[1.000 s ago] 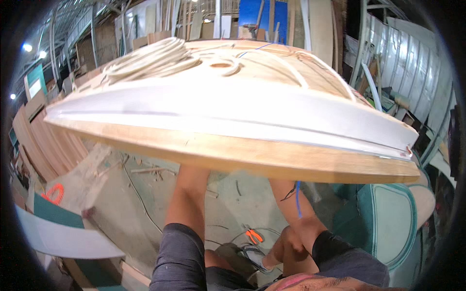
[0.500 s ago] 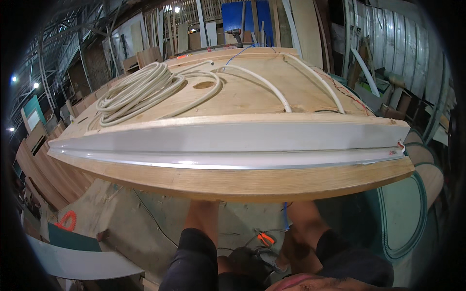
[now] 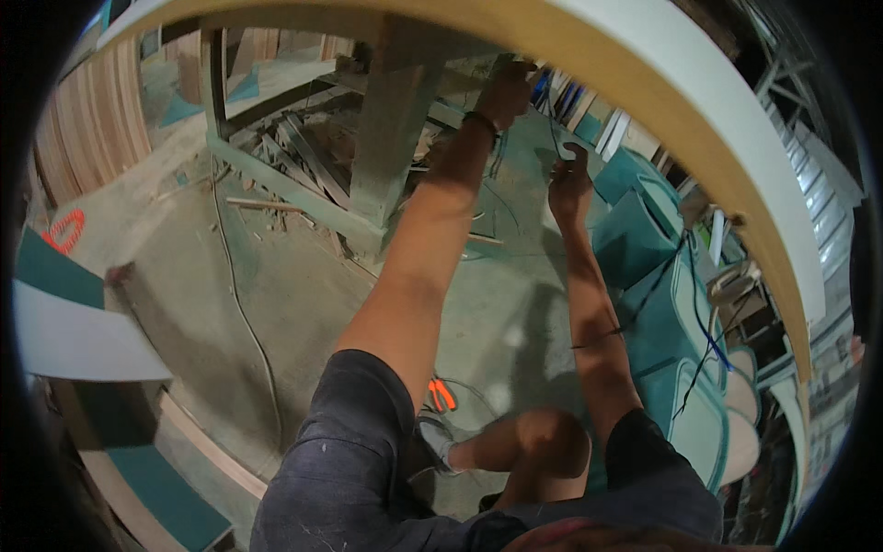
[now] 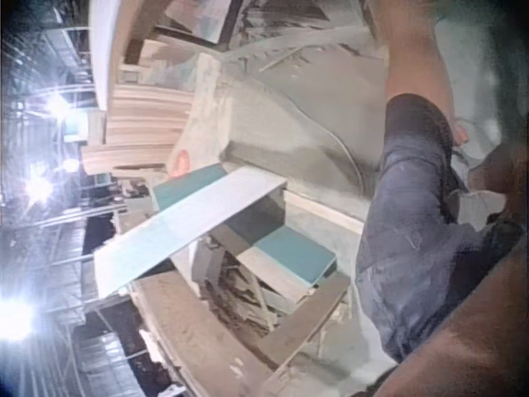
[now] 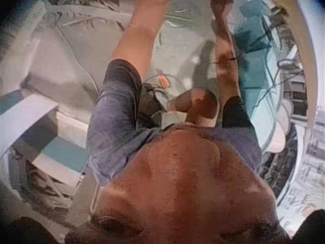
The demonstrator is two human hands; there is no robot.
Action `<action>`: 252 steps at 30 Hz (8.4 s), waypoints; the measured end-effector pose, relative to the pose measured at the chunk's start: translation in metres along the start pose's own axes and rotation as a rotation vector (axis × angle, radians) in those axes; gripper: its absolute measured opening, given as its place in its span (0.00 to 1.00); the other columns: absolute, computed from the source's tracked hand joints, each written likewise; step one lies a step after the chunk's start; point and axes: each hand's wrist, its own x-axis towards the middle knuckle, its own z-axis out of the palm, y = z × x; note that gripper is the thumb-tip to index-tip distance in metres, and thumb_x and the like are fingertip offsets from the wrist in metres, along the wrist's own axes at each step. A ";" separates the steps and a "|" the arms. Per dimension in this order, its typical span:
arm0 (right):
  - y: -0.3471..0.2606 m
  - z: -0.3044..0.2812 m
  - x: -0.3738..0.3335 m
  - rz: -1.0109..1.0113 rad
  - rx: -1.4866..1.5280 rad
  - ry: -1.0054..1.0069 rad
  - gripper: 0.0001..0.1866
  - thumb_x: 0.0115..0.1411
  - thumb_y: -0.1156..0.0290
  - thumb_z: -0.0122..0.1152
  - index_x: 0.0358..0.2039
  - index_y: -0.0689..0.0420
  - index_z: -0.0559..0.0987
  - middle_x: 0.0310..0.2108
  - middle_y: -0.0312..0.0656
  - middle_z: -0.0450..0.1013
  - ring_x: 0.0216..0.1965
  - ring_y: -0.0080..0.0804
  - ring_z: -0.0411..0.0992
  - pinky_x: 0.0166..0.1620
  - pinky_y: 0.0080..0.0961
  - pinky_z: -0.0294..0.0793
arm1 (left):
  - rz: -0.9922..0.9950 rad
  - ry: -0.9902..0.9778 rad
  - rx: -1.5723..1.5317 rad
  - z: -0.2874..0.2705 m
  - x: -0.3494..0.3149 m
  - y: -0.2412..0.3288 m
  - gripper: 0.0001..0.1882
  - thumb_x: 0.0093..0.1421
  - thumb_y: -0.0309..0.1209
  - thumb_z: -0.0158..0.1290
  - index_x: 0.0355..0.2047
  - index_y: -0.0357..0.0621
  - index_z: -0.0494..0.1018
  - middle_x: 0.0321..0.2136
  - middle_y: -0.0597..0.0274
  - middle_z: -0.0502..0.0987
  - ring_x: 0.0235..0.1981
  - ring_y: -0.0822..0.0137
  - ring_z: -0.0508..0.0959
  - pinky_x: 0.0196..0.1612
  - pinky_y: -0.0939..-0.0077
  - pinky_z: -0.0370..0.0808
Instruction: The person prepares and connects electrical wires under a wooden furniture panel using pliers to strip insulation and join the wires by hand.
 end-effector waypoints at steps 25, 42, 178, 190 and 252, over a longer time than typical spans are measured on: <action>0.012 -0.006 0.085 -0.003 -0.256 -0.225 0.19 0.63 0.49 0.55 0.36 0.49 0.85 0.35 0.48 0.80 0.36 0.49 0.77 0.41 0.42 0.74 | -0.223 -0.176 -0.626 0.003 -0.015 0.019 0.09 0.69 0.33 0.44 0.36 0.43 0.68 0.29 0.62 0.75 0.32 0.66 0.81 0.35 0.70 0.79; -0.006 0.059 0.106 0.574 0.855 0.094 0.11 0.60 0.76 0.60 0.43 0.65 0.78 0.37 0.43 0.77 0.35 0.31 0.78 0.36 0.24 0.81 | -0.115 -0.149 -0.438 -0.017 -0.029 -0.007 0.18 0.62 0.22 0.54 0.51 0.34 0.63 0.35 0.51 0.80 0.41 0.61 0.82 0.44 0.73 0.83; -0.070 -0.028 -0.024 0.315 0.583 -0.470 0.14 0.64 0.63 0.53 0.37 0.59 0.82 0.18 0.32 0.68 0.18 0.20 0.63 0.22 0.21 0.64 | -0.410 -0.144 -0.031 -0.017 -0.101 0.031 0.11 0.65 0.31 0.53 0.38 0.31 0.75 0.28 0.53 0.81 0.32 0.63 0.83 0.34 0.72 0.81; -0.084 0.008 -0.068 0.354 0.639 -0.423 0.14 0.68 0.65 0.49 0.39 0.61 0.80 0.19 0.38 0.73 0.19 0.22 0.68 0.25 0.24 0.67 | -0.460 -0.283 -0.345 -0.021 -0.100 0.034 0.18 0.68 0.37 0.50 0.41 0.29 0.75 0.31 0.54 0.79 0.32 0.66 0.79 0.41 0.69 0.79; -0.052 -0.021 -0.007 0.837 1.137 -0.798 0.16 0.67 0.54 0.56 0.43 0.54 0.77 0.33 0.32 0.71 0.32 0.25 0.71 0.43 0.30 0.76 | -0.498 -0.252 -0.361 -0.035 -0.124 0.033 0.14 0.65 0.41 0.57 0.38 0.43 0.81 0.17 0.74 0.67 0.17 0.77 0.61 0.22 0.81 0.63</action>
